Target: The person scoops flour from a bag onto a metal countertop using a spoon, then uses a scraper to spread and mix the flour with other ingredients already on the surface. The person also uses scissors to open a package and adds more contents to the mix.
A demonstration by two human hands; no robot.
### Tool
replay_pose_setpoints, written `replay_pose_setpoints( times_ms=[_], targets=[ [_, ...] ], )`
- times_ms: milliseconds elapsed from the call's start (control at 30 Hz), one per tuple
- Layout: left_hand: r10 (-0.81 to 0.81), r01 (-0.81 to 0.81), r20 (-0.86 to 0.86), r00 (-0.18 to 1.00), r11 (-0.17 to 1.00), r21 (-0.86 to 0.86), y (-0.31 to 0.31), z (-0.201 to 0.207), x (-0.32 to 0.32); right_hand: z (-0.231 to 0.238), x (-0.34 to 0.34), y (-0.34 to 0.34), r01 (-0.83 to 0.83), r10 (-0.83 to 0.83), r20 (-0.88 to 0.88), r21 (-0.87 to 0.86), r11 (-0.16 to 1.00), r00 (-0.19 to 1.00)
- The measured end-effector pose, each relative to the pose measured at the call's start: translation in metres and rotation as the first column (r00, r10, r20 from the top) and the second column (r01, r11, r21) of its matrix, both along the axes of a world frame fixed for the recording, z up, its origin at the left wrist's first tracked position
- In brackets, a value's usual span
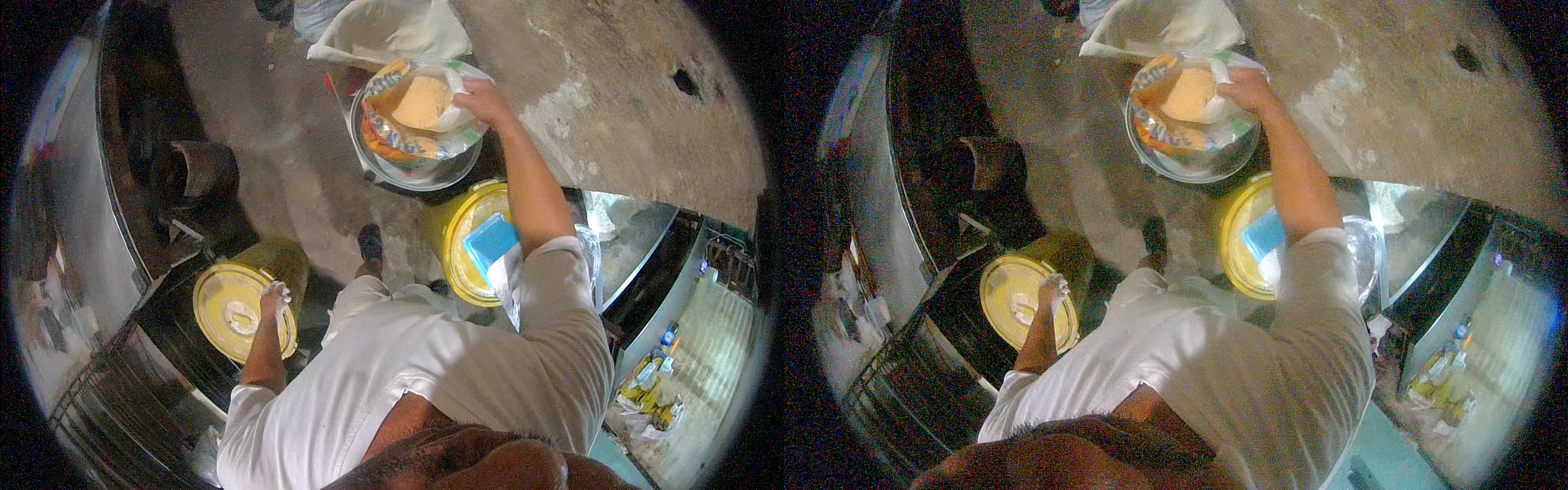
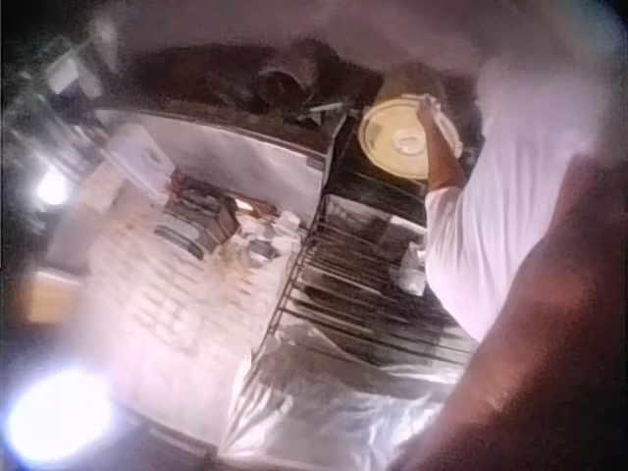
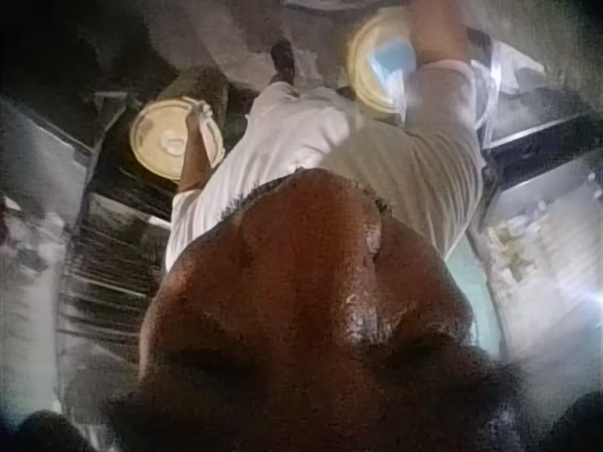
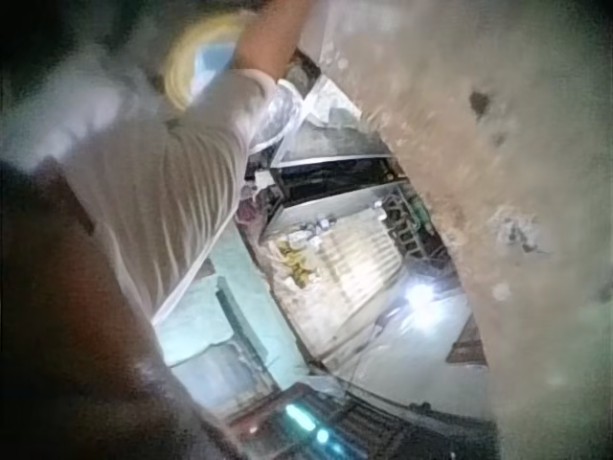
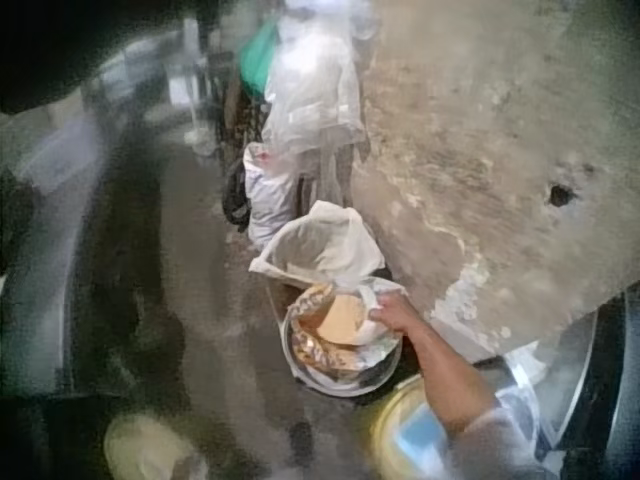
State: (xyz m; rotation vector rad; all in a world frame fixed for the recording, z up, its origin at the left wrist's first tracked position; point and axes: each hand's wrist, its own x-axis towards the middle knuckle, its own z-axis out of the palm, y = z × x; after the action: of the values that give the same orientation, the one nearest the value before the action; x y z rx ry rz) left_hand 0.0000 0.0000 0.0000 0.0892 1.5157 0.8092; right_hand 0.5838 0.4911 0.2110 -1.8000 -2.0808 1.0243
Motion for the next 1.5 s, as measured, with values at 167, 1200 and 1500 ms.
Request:
replay_pose_setpoints(
  times_ms=[167, 1200, 1500],
  targets=[
    [-0.007, 0.009, -0.088, 0.996, 1.0, 0.03, 0.024, -0.001, 0.046, -0.015, 0.058, -0.002, 0.056, -0.054, -0.038, 0.064, 0.996, 0.998],
    [-0.583, 0.584, -0.03, 0.812, 0.811, 0.026, 0.102, -0.026, 0.144, 0.209, 0.212, -0.501, 0.166, -0.475, 0.512, 0.535, 0.828, 0.716],
    [-0.416, 0.463, 0.259, 0.872, 0.872, -0.158, 0.017, 0.005, 0.165, 0.183, 0.245, -0.544, 0.271, -0.546, 0.332, 0.605, 0.749, 0.769]
  ],
)
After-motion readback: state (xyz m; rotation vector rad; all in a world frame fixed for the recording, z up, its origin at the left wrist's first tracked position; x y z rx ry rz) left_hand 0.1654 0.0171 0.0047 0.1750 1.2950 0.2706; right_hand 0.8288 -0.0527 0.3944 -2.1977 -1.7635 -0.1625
